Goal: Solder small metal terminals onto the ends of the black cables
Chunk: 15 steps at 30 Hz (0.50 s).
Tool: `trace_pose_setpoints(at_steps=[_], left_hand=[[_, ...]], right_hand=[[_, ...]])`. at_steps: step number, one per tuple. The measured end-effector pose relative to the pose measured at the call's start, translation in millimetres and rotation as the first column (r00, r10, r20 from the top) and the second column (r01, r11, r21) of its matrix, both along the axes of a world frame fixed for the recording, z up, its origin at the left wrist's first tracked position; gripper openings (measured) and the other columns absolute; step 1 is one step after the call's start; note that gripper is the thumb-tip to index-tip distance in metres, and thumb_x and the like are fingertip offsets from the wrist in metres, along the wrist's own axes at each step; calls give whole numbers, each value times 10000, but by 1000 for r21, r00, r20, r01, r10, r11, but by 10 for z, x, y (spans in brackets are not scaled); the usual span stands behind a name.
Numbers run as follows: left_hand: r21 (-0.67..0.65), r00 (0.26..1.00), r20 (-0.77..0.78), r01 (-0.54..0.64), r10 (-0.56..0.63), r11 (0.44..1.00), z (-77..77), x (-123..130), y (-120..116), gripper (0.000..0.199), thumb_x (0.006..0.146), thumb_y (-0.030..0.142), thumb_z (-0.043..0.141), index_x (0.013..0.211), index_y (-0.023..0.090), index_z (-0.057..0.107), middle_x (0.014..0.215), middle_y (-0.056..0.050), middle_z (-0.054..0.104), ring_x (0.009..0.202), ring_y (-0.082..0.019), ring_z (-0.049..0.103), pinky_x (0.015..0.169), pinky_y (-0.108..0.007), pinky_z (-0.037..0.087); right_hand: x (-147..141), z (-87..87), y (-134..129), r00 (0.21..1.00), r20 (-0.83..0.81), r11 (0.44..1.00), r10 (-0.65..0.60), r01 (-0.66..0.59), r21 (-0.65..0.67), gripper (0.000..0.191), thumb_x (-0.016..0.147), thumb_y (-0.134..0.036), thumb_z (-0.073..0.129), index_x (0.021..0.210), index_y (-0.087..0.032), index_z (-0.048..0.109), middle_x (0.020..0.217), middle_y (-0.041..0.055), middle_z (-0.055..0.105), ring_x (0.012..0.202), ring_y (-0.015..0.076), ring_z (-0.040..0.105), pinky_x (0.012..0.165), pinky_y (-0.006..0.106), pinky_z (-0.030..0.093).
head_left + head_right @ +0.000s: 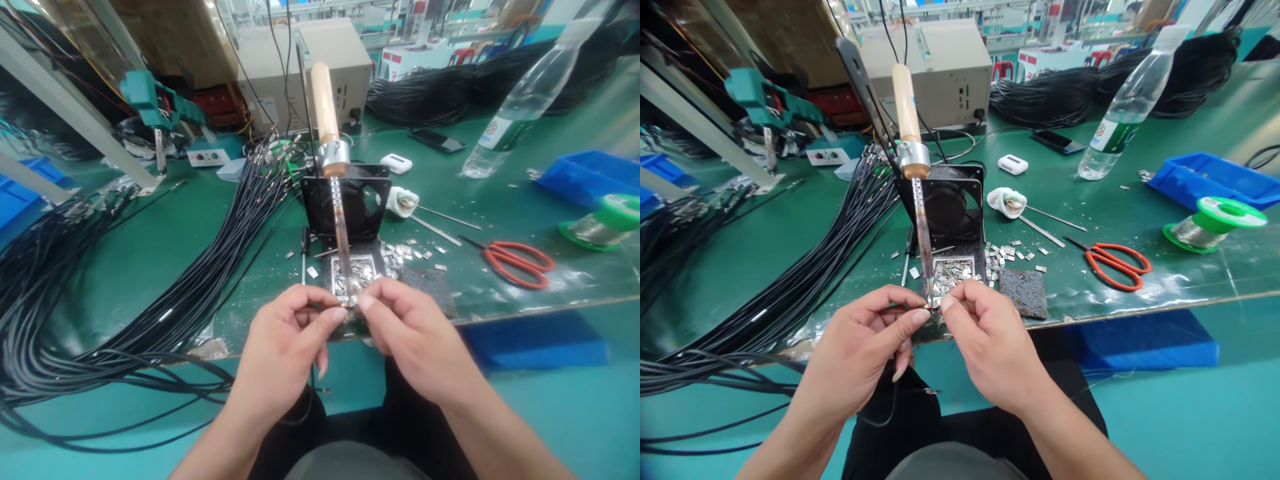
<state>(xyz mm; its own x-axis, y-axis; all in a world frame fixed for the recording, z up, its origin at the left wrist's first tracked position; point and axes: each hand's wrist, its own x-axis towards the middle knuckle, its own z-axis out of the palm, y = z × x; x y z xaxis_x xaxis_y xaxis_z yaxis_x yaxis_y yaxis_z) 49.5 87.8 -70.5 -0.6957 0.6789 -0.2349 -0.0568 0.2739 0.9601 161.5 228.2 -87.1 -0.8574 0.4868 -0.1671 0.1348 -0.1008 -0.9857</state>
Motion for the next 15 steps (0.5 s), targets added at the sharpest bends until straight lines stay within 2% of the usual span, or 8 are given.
trace_pose_setpoints(at_steps=[4, 15], left_hand=[[-41, 992, -118, -45, 40, 998, 18, 27, 28, 228, 946, 395, 750, 952, 170, 715, 547, 26, 617, 443, -103, 563, 476, -198, 453], [-34, 987, -151, -53, 47, 998, 16, 48, 10, 241, 967, 430, 732, 951, 190, 723, 543, 32, 620, 457, -106, 574, 493, -200, 465]], right_hand=[[-38, -9, -16, 998, -49, 999, -39, 41, 28, 355, 1011, -454, 602, 783, -185, 554, 563, -65, 395, 501, 65, 315, 443, 188, 278], [-61, 22, -41, 992, -112, 993, -63, 74, 93, 334, 994, -404, 590, 744, -188, 539, 570, -51, 428, 520, 77, 358, 476, 201, 333]])
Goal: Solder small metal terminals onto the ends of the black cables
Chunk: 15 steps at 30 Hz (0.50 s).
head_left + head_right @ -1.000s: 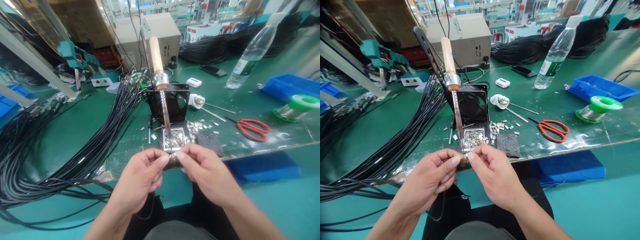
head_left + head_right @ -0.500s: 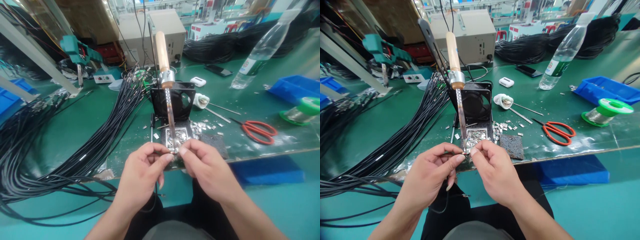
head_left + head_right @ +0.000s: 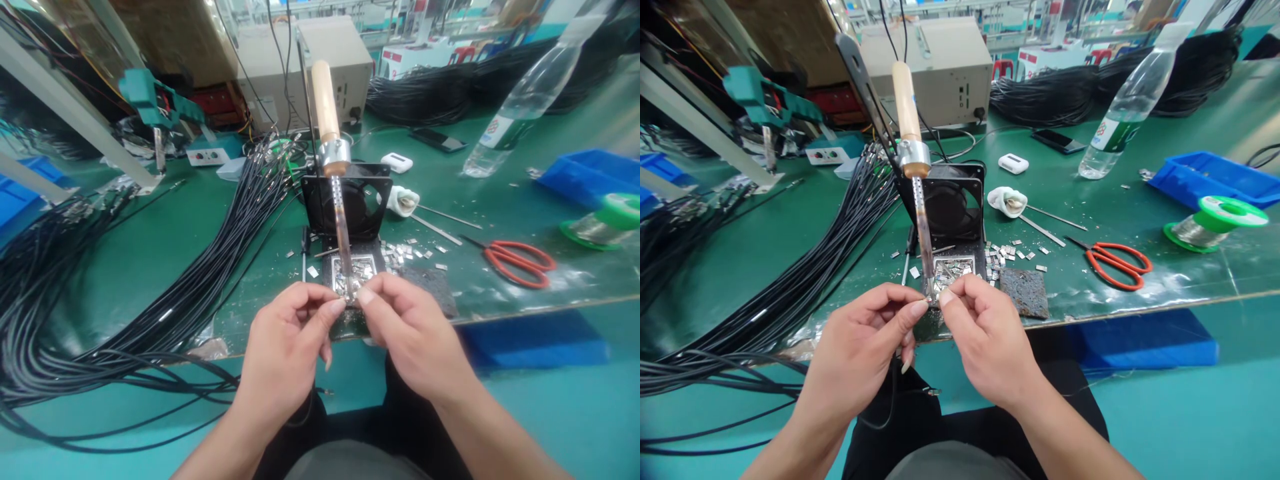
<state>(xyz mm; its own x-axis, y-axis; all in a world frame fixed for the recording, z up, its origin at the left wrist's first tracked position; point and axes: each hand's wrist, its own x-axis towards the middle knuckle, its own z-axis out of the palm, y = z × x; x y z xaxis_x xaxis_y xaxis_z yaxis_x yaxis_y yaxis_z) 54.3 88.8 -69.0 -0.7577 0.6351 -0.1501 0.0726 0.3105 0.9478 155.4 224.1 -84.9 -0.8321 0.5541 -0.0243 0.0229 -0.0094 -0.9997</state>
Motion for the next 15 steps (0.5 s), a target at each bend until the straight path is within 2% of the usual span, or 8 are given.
trace_pose_setpoints(at_steps=[15], left_hand=[[-2, 1000, -9, 11, -11, 1000, 11, -6, 2, 247, 974, 432, 728, 937, 188, 722, 543, 40, 617, 466, -102, 589, 503, -194, 477]], right_hand=[[-14, 6, -3, 1000, 13, 1000, -2, 2, 11, 325, 988, -396, 576, 746, -181, 540, 572, -48, 442, 527, 73, 374, 484, 199, 337]])
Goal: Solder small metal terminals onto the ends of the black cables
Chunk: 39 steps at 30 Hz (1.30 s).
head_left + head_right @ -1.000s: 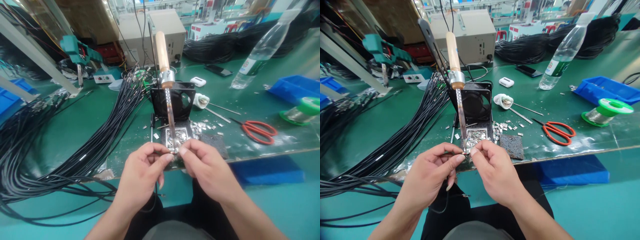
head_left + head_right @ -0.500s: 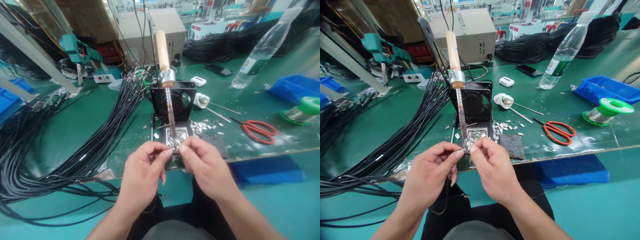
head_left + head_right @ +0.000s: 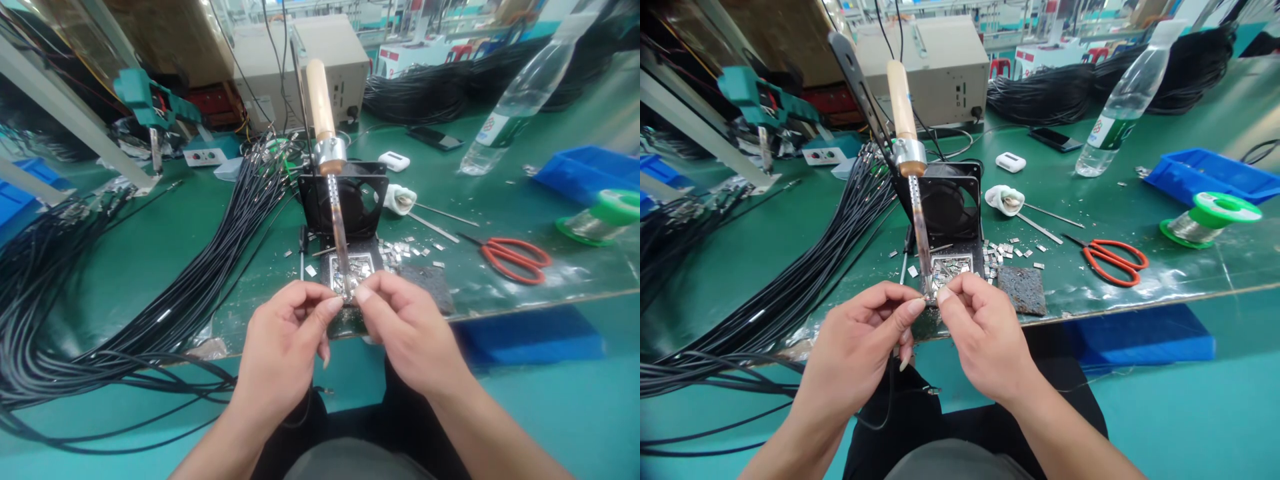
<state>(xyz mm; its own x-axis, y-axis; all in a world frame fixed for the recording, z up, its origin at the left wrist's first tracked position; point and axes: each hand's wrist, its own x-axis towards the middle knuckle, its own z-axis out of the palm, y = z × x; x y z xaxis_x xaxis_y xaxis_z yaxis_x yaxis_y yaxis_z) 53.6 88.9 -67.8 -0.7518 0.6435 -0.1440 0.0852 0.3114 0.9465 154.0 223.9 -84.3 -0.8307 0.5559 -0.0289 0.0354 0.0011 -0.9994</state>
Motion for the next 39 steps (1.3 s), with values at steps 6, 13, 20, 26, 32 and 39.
trace_pose_setpoints(at_steps=[6, 13, 20, 26, 32, 39], left_hand=[[41, 1000, 16, -3, 2, 999, -16, 4, -11, 246, 974, 423, 729, 925, 182, 721, 543, 46, 608, 456, -96, 582, 490, -190, 473], [46, 1000, 19, -4, 3, 999, -30, -1, -14, 263, 965, 446, 739, 932, 186, 723, 545, 46, 614, 456, -100, 581, 490, -197, 487], [44, 1000, 21, -8, 7, 999, -33, -1, 2, 267, 958, 449, 745, 931, 184, 719, 528, 46, 611, 445, -103, 575, 481, -198, 486], [28, 1000, 7, -7, 7, 1000, -29, 0, 0, 277, 956, 460, 744, 937, 185, 719, 517, 43, 610, 446, -107, 576, 482, -197, 483], [39, 1000, 8, -1, 0, 999, -26, -4, -1, 264, 966, 444, 736, 935, 182, 717, 516, 42, 610, 445, -98, 570, 477, -184, 468], [70, 998, 54, 36, -40, 997, -49, -50, 11, 234, 969, 398, 737, 915, 172, 707, 532, 49, 602, 443, -86, 565, 477, -178, 469]], right_hand=[[9, -5, 8, 1000, 2, 1000, -13, 13, 5, 320, 966, -393, 579, 733, -180, 533, 562, -51, 449, 522, 70, 379, 478, 192, 341], [-11, 1, -3, 1000, 0, 1000, -20, 20, 11, 330, 963, -407, 571, 726, -182, 528, 555, -49, 452, 519, 70, 385, 476, 191, 345], [-13, -8, -6, 1000, -8, 1000, -29, 29, 12, 323, 958, -399, 576, 722, -183, 531, 546, -50, 457, 513, 69, 388, 473, 191, 349], [-11, -9, -3, 1000, 0, 1000, -24, 24, 10, 310, 953, -394, 571, 726, -186, 539, 543, -51, 461, 506, 71, 392, 467, 196, 353], [-10, -2, -2, 1000, -6, 1000, -27, 27, 6, 293, 941, -377, 573, 721, -187, 538, 540, -51, 458, 501, 73, 391, 459, 199, 347], [-25, -5, 25, 1000, 18, 1000, -9, 9, -17, 277, 947, -368, 580, 741, -185, 552, 540, -53, 472, 496, 74, 393, 453, 201, 336]])
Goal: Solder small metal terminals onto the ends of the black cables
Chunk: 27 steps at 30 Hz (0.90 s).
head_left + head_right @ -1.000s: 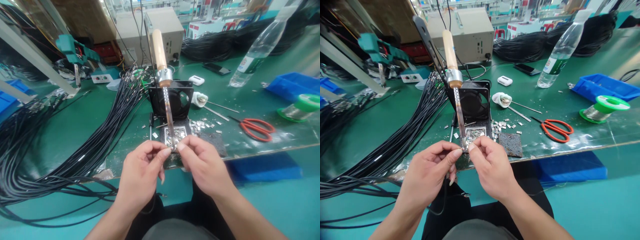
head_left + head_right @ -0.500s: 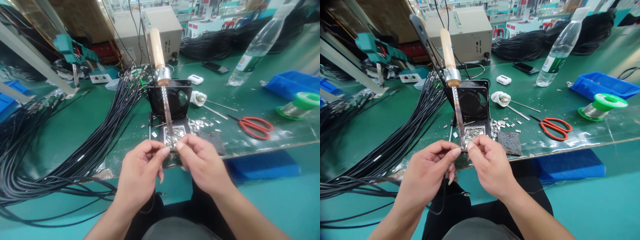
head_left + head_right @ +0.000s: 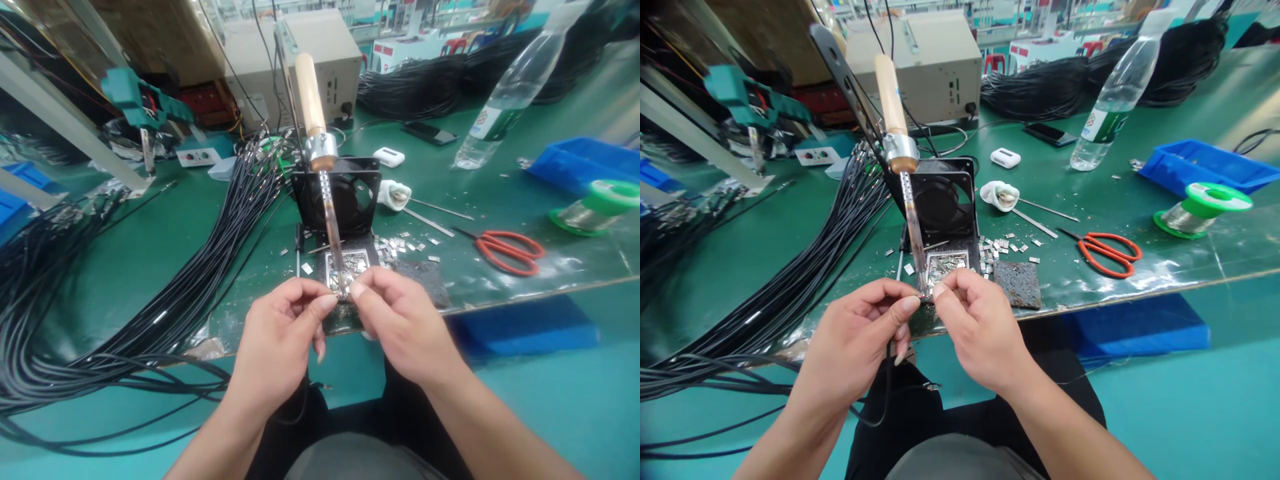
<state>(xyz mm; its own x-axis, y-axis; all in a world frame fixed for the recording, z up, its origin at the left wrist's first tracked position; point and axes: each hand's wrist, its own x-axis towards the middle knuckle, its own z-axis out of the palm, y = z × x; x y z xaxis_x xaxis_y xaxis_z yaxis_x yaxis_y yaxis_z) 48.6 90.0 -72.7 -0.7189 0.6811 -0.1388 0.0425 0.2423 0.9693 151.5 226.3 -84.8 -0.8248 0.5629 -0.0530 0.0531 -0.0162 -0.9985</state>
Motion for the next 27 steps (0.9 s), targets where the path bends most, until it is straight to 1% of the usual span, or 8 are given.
trace_pose_setpoints(at_steps=[6, 16, 27], left_hand=[[-13, 1000, 9, 14, -14, 1000, -7, -27, 18, 219, 963, 371, 736, 899, 164, 705, 529, 48, 593, 437, -90, 563, 469, -188, 470], [-28, 1000, -17, 13, -13, 1000, -12, -35, -13, 230, 970, 397, 732, 914, 174, 715, 534, 43, 597, 448, -103, 577, 481, -203, 476], [-23, 1000, -21, 7, -8, 1000, 5, -31, 0, 213, 964, 379, 735, 903, 176, 712, 526, 44, 592, 445, -96, 562, 481, -193, 467]], right_hand=[[14, 7, 27, 1000, 14, 1000, 24, -24, -12, 258, 945, -340, 584, 743, -180, 559, 534, -53, 483, 494, 76, 409, 466, 206, 348], [19, -16, 14, 999, 17, 998, 40, -40, -43, 300, 980, -376, 594, 757, -181, 550, 551, -55, 465, 510, 73, 389, 481, 212, 332], [19, -34, 21, 999, -2, 996, 44, -44, -72, 329, 998, -407, 601, 759, -186, 550, 547, -61, 452, 505, 77, 382, 484, 224, 324]])
